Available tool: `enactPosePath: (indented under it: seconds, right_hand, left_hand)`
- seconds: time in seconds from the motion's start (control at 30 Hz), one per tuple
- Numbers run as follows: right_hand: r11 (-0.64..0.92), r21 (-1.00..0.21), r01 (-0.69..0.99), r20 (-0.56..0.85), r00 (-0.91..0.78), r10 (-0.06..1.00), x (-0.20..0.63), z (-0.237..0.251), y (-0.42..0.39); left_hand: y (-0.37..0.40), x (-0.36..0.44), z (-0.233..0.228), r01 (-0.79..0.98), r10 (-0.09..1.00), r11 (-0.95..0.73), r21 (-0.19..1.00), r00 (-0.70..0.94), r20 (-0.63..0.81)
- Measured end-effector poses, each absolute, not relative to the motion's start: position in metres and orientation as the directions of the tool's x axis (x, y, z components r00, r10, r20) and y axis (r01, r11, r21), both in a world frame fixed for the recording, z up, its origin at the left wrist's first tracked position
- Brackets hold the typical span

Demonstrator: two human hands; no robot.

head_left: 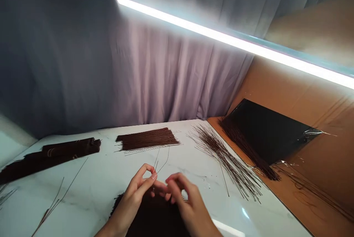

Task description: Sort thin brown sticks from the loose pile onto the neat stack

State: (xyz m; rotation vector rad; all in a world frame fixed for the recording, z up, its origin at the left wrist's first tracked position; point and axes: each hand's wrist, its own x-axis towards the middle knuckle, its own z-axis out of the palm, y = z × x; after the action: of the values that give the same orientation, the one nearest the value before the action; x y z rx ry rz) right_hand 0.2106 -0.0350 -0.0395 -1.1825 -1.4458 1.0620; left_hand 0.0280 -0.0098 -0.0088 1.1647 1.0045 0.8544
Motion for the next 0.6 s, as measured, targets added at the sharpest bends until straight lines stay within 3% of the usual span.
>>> enactPosePath:
  seconds: [0.07,0.2,0.4,0.6]
  right_hand:
    - [0.174,-0.968,0.183,0.135,-0.208,0.969,0.191,-0.040,-0.046]
    - [0.157,-0.981,0.116,0.119,-0.283,0.952,0.177,-0.045,-0.052]
    - [0.087,-0.986,0.141,0.049,-0.254,0.966,0.187,-0.049,-0.046]
    - [0.082,-0.989,0.126,0.049,-0.243,0.969,0.197,-0.045,-0.043]
  left_hand:
    - [-0.015,0.030,0.000,-0.103,0.937,0.247,0.964,0.281,-0.210]
    - [-0.021,0.035,0.011,-0.144,0.940,0.285,0.948,0.236,-0.247]
    - [-0.014,0.035,0.011,-0.036,0.989,0.108,0.994,0.108,-0.103]
    - [0.000,0.023,0.002,-0.173,0.995,0.067,0.983,0.085,-0.053]
